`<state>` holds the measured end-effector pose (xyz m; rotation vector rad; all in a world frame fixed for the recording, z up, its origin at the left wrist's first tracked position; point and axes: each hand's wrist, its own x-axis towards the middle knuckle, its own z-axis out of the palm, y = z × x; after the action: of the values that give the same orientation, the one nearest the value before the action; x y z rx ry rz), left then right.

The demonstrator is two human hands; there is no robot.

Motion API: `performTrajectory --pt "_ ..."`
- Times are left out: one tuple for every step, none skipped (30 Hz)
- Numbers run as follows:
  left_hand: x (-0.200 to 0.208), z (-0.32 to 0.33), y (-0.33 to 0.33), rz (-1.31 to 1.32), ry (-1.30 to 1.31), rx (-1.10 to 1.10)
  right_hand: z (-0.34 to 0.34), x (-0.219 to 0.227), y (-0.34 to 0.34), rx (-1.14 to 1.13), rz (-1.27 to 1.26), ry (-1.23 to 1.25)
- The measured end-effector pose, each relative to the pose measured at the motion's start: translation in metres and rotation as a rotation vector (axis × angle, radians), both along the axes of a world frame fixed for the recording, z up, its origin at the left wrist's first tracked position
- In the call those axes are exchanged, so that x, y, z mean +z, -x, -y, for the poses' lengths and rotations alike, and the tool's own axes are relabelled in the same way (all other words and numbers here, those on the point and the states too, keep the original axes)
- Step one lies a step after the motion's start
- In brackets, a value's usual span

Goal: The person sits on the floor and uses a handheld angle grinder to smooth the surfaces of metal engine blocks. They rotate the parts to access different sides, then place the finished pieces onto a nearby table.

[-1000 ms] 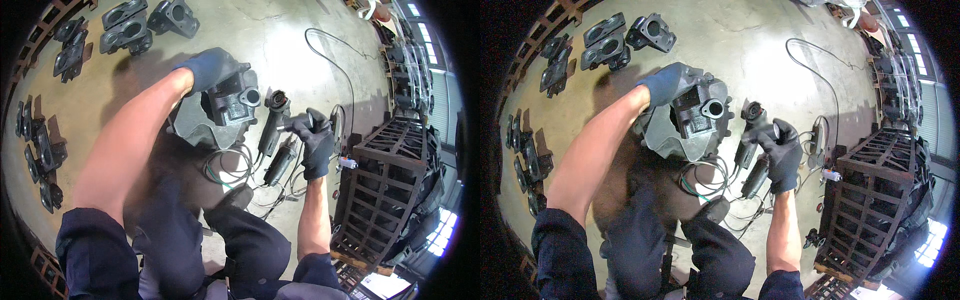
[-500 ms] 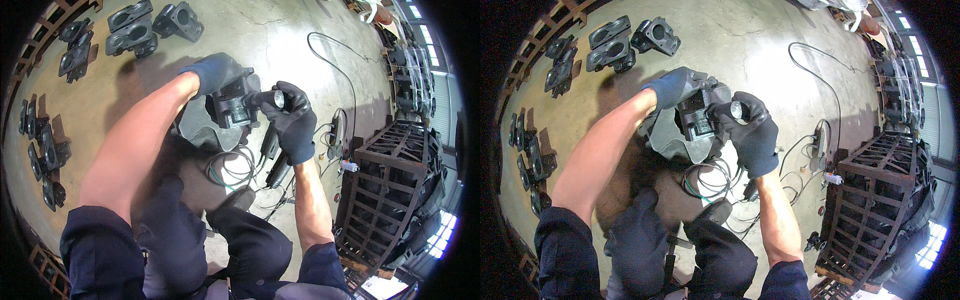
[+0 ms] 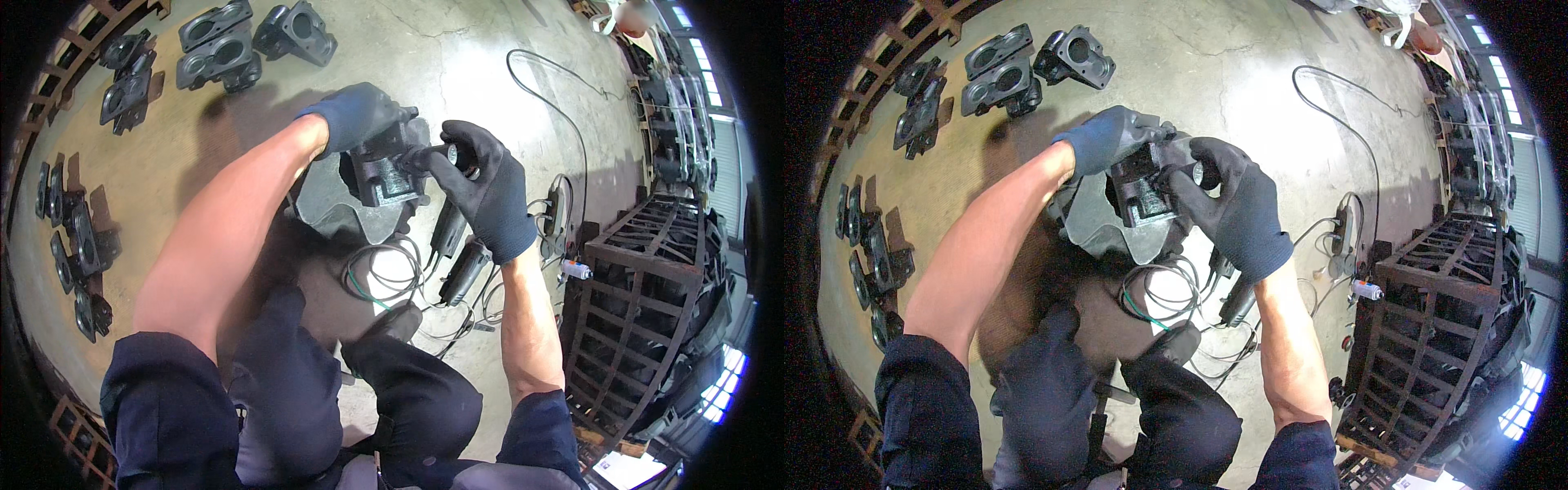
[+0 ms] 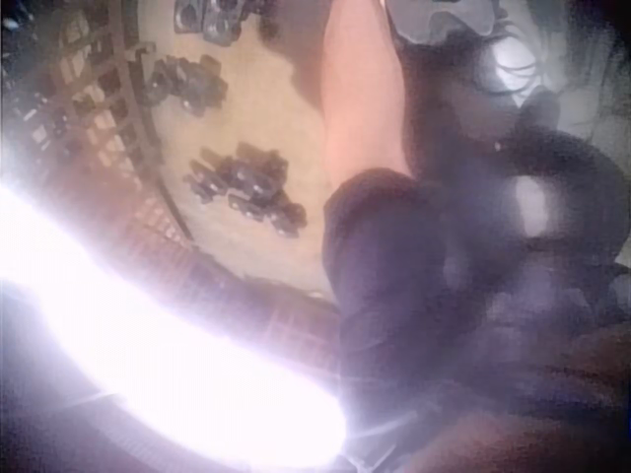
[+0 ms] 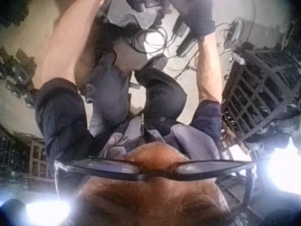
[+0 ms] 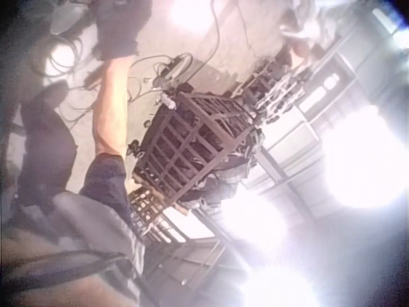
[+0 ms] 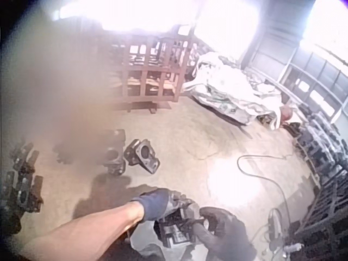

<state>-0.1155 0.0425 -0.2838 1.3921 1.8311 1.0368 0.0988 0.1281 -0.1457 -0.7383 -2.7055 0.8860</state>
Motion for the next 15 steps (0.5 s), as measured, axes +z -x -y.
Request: performTrajectory --pt "0.002 0.002 0.001 -0.071 -0.111 -0.048 0.003 0.002 0.001 0.005 -0.017 0.034" --pt "0.004 0.003 0.002 -0.091 -0.094 -0.059 0.003 -0.003 0.001 -0.051 -0.128 0.209" --pt "0.006 0.002 0.003 -0.110 -0.079 -0.069 0.001 -0.012 0.002 -0.106 -0.238 0.385" --pt "0.016 -0.002 0.000 -0.071 0.061 -0.049 0.001 -0.016 0.002 -0.170 -0.346 0.560" --pt "0.022 -0.005 -0.003 -0.032 0.202 -0.030 -0.001 -0.018 0.006 -0.160 -0.425 0.648" --pt "0.019 -0.007 -0.005 -0.024 0.181 -0.021 -0.001 -0.019 0.012 -0.267 -0.407 0.646" --pt "0.016 -0.006 -0.003 -0.023 0.164 -0.003 0.004 -0.020 0.023 -0.345 -0.428 0.672" --pt "0.013 -0.005 -0.002 -0.022 0.146 0.014 0.007 -0.022 0.031 -0.424 -0.448 0.697" --pt "0.005 -0.005 0.002 -0.235 0.002 -0.063 0.005 -0.025 0.034 -0.434 -0.433 0.674" --pt "0.001 -0.004 0.005 -0.444 -0.143 -0.140 0.002 -0.030 0.035 -0.444 -0.416 0.649" --pt "-0.003 -0.004 0.006 -0.440 -0.123 -0.150 0.000 -0.032 0.037 -0.454 -0.399 0.625" --pt "-0.006 -0.004 0.009 -0.438 -0.103 -0.155 0.000 -0.033 0.039 -0.439 -0.420 0.639" --pt "0.009 -0.005 0.004 -0.214 0.078 -0.096 0.000 -0.031 0.039 -0.433 -0.438 0.648" --pt "0.017 -0.006 0.000 0.009 0.258 -0.036 0.001 -0.030 0.039 -0.426 -0.456 0.657" --pt "0.010 -0.008 0.000 0.001 0.216 -0.031 0.000 -0.030 0.038 -0.435 -0.456 0.635"
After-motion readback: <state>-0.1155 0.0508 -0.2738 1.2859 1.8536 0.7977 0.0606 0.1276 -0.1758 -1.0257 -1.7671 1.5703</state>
